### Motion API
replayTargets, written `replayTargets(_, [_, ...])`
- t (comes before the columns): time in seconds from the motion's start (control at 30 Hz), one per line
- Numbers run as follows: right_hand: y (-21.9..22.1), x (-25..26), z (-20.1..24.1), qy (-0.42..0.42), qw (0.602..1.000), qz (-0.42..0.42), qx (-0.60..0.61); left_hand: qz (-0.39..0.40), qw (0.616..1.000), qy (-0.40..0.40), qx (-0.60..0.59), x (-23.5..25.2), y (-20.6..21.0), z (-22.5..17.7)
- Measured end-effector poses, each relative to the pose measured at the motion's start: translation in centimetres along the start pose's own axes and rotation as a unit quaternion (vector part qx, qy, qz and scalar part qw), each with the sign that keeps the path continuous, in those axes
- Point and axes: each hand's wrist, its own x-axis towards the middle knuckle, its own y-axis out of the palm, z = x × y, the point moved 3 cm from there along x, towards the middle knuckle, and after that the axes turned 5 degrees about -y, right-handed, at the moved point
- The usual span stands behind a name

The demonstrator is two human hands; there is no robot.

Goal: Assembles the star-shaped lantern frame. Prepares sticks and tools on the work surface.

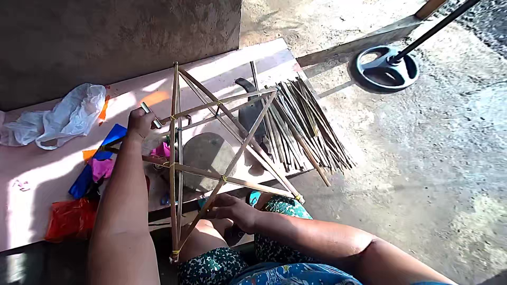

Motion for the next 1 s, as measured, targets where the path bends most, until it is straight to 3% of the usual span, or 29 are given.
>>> replayTargets(0.37, [-0.2, 3.4, -0.8, 0.070, 0.996, 0.047, -0.010, 0.013, 0.995, -0.079, 0.058, 4.1, 2.2, 8.4])
replayTargets(0.47, [-1.3, 2.9, -0.2, 0.085, 0.990, 0.092, -0.057, 0.000, 0.993, -0.093, 0.067, 4.3, 2.4, 9.7])
replayTargets(0.53, [-3.0, 1.9, 1.5, 0.036, 0.983, 0.110, -0.145, -0.007, 0.992, -0.099, 0.074, 4.1, 2.5, 9.9])
replayTargets(0.6, [-6.1, 0.6, 4.0, -0.122, 0.951, 0.013, -0.284, -0.006, 0.992, -0.098, 0.083, 4.2, 2.6, 9.9])
replayTargets(0.67, [-10.6, 0.0, 5.6, -0.258, 0.846, -0.180, -0.431, -0.006, 0.991, -0.096, 0.089, 4.1, 2.7, 10.1])
replayTargets(0.7, [-13.0, -0.1, 5.9, -0.252, 0.807, -0.243, -0.476, -0.007, 0.991, -0.095, 0.093, 4.1, 2.7, 10.2])
replayTargets(0.73, [-15.3, -0.1, 6.1, -0.192, 0.802, -0.265, -0.500, -0.008, 0.991, -0.093, 0.098, 4.1, 2.7, 10.2])
replayTargets(0.8, [-18.5, 0.1, 5.5, -0.040, 0.847, -0.241, -0.472, -0.013, 0.990, -0.087, 0.113, 4.3, 2.8, 9.5])
replayTargets(0.83, [-19.3, 0.3, 4.9, -0.008, 0.880, -0.215, -0.422, -0.016, 0.988, -0.088, 0.124, 4.4, 2.9, 9.3])
replayTargets(0.9, [-19.1, 0.4, 3.9, -0.011, 0.935, -0.188, -0.299, -0.019, 0.985, -0.096, 0.141, 4.6, 3.0, 8.7])
replayTargets(1.0, [-17.0, 0.6, 3.2, -0.041, 0.953, -0.259, -0.151, -0.013, 0.979, -0.108, 0.171, 4.3, 3.1, 7.9])
